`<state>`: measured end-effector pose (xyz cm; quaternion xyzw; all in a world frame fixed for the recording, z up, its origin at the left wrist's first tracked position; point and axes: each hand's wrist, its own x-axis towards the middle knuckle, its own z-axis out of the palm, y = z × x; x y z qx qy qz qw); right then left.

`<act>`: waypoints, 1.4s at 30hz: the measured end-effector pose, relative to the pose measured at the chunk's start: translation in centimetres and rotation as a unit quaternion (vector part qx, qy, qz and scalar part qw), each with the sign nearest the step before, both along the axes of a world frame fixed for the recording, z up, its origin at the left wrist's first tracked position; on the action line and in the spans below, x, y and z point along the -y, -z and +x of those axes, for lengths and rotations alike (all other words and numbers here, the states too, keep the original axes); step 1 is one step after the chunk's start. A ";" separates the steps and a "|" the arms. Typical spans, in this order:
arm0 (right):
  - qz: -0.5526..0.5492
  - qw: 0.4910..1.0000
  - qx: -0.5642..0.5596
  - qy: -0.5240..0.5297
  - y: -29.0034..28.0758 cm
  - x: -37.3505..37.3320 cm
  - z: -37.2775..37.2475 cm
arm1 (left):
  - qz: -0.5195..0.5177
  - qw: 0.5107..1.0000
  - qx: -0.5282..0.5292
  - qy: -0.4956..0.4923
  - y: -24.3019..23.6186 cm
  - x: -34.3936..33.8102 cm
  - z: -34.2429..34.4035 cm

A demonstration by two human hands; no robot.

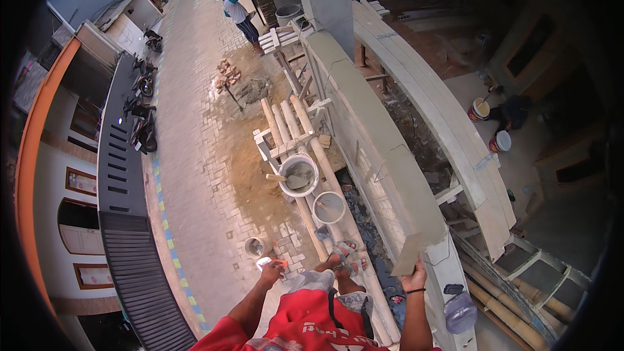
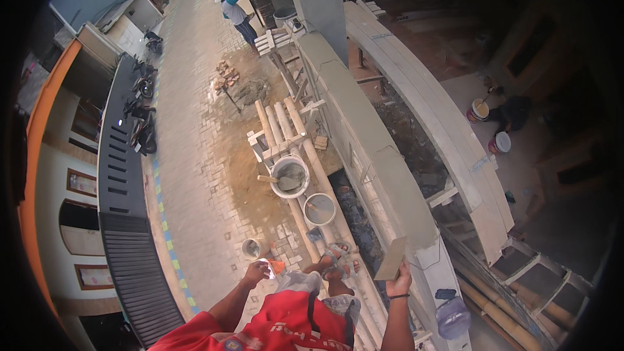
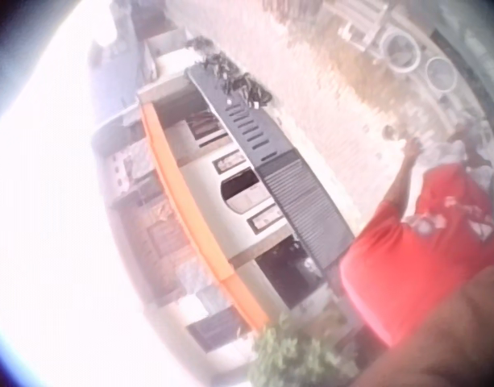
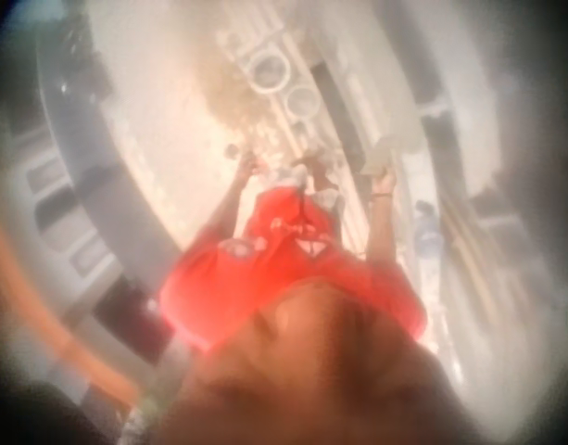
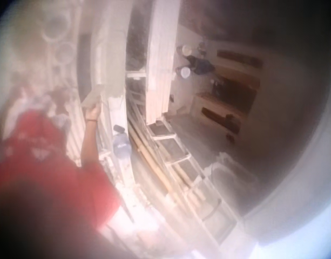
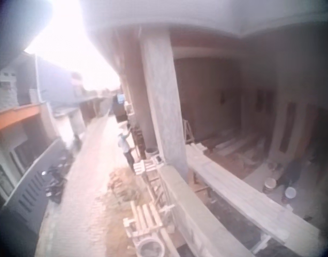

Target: The person smooths a freshly poured concrete beam using a rectangular trowel and a smaller finishing tool. They repeatedly dip the tools into a bucket of water to keep them clean and continue smoothing the surface along the length of the beam.

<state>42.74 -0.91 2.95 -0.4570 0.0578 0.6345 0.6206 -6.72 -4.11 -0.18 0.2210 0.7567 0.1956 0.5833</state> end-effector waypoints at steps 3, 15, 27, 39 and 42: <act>0.001 0.997 -0.046 0.057 1.3 2.3 1.3 | -0.007 0.999 0.032 -0.012 0.6 2.4 -1.5; 0.028 0.979 -0.068 0.189 -1.3 9.1 1.3 | -0.079 0.988 0.084 0.098 0.5 -1.4 -1.1; 0.071 0.964 -0.030 0.254 -6.3 12.2 -3.0 | 0.065 0.867 0.019 0.493 3.4 -12.8 -1.5; 0.026 0.930 -0.010 0.366 -6.9 17.9 -4.1 | -0.136 0.936 0.005 0.325 1.5 -18.3 6.7; 0.038 0.919 -0.002 0.392 -5.6 18.9 -3.6 | -0.075 0.902 0.014 0.424 2.0 -17.8 6.5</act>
